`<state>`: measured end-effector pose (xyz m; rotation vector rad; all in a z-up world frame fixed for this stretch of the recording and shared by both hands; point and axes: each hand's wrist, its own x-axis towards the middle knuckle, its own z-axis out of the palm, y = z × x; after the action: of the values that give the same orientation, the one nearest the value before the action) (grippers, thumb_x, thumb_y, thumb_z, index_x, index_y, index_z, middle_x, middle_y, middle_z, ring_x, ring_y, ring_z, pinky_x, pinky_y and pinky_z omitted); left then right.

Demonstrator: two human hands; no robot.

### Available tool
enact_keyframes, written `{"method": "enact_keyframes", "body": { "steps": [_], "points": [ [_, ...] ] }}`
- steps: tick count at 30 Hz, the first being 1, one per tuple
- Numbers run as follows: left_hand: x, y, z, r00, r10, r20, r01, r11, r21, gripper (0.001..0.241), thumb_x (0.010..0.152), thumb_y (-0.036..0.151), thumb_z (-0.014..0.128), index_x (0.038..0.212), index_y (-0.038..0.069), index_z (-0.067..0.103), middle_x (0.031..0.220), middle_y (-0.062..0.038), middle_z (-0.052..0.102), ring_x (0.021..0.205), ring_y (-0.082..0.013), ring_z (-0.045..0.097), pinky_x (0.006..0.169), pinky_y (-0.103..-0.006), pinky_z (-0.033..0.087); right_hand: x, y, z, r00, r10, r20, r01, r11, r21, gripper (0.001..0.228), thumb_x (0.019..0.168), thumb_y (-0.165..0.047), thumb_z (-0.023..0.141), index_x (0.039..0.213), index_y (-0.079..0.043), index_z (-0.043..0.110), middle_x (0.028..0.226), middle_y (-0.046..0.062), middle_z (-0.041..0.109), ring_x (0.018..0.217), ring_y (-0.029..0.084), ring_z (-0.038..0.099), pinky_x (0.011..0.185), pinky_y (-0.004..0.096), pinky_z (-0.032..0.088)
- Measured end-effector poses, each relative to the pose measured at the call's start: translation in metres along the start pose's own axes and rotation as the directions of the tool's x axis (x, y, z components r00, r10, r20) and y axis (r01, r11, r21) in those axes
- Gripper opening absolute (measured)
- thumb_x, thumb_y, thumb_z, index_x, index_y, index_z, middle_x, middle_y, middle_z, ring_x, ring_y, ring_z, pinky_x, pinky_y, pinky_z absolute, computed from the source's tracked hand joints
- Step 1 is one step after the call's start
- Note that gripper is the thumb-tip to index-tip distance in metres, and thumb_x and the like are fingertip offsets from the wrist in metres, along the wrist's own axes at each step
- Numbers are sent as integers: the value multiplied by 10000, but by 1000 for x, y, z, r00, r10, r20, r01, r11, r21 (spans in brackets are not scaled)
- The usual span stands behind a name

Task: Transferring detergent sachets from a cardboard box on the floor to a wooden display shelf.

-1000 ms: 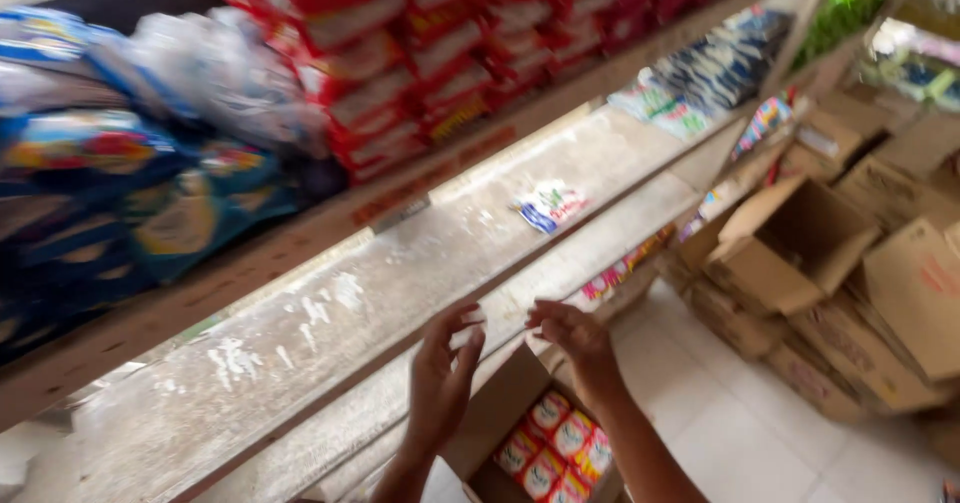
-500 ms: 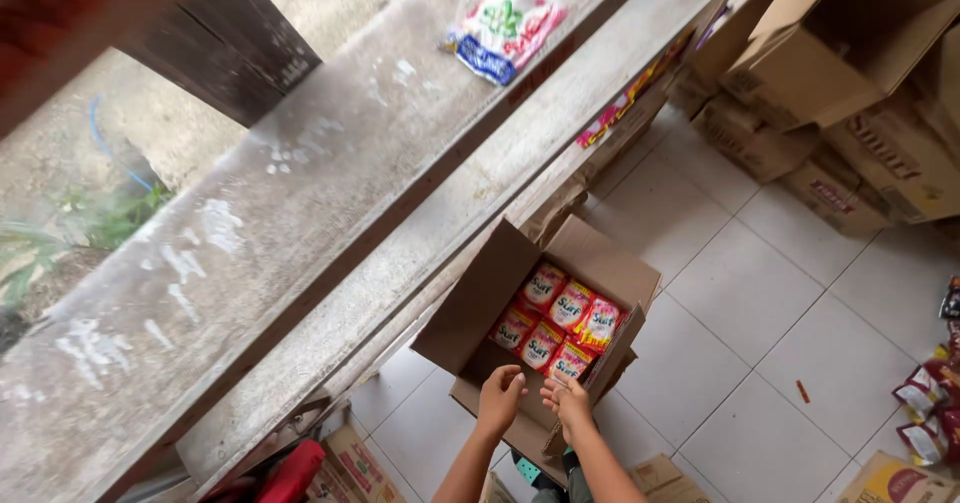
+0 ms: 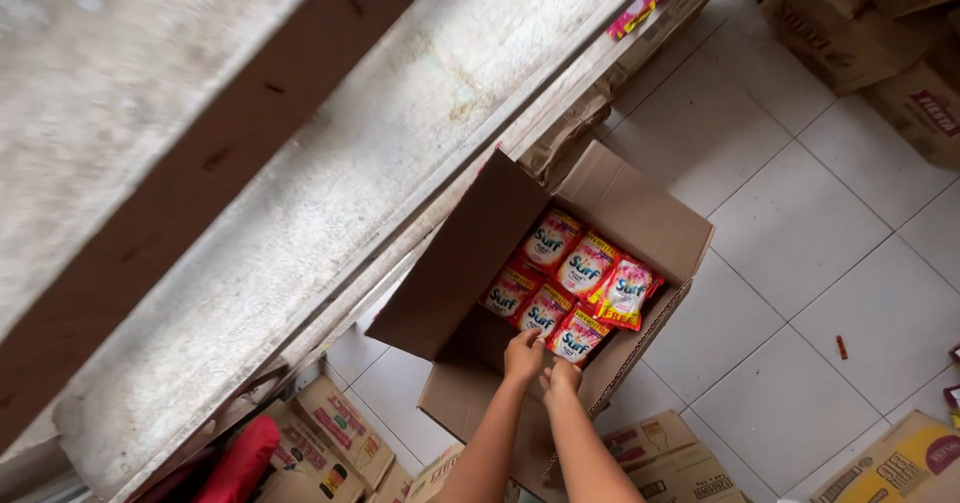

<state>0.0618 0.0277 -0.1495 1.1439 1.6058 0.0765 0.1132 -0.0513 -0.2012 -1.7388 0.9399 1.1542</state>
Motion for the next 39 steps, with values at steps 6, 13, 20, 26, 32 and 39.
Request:
{"method": "enact_keyframes", "body": {
  "steps": [6, 13, 20, 26, 32, 39],
  "points": [
    [35, -43, 63, 973, -131, 191, 124, 991, 45, 396, 899, 162, 681, 1294, 143, 706, 1226, -149, 741, 1127, -265, 724, 984, -348, 541, 25, 1, 0, 976, -53, -213, 77, 991, 106, 429, 945, -160, 660, 1310, 64, 626, 1359, 257, 675, 1013, 283, 669, 801, 400, 502],
    [54, -97, 91, 981, -1, 193, -20, 994, 108, 507, 858, 123, 665, 1364, 111, 653, 1306, -199, 683, 1228, -337, 662, 1050, -381, 501, 6, -16, -72, 990, 20, -141, 3, 988, 156, 472, 1000, -266, 542, 1451, -134, 497, 1511, 105, 542, 1300, 298, 577, 1099, 504, 375],
    [37, -60, 73, 971, -36, 237, -9, 982, 188, 599, 866, 113, 645, 1456, 111, 539, 1438, -184, 596, 1316, -316, 591, 1096, -378, 467, 54, -19, -98, 976, 19, 217, -32, 998, 55, 547, 1051, -309, 433, 1577, -174, 369, 1590, 80, 469, 1419, 295, 470, 1137, 523, 343],
    [25, -26, 64, 957, -127, 261, -12, 882, 471, 679, 918, 176, 636, 1558, 242, 417, 1540, -125, 446, 1386, -358, 461, 1110, -472, 426, 123, 1, -84, 983, 36, 180, -26, 998, -54, 618, 1022, -236, 490, 1609, -204, 299, 1633, 46, 410, 1492, 275, 385, 1177, 541, 294],
    [22, -5, 67, 953, -174, 246, -6, 806, 591, 675, 881, 205, 664, 1515, 250, 439, 1501, -156, 407, 1394, -379, 388, 1105, -563, 377, 151, 13, -78, 977, 64, 203, -26, 982, -187, 694, 989, -213, 551, 1619, -244, 261, 1540, 37, 476, 1405, 256, 410, 1152, 554, 289],
    [24, -14, 55, 970, -146, 192, -16, 756, 654, 437, 936, 287, 605, 1370, 239, 609, 1465, -164, 459, 1400, -375, 393, 1093, -570, 390, 111, -6, -78, 968, 103, 231, -36, 959, -280, 336, 940, -282, 661, 1238, -134, 615, 1149, 61, 698, 1040, 232, 629, 882, 482, 519]
  ]
}}
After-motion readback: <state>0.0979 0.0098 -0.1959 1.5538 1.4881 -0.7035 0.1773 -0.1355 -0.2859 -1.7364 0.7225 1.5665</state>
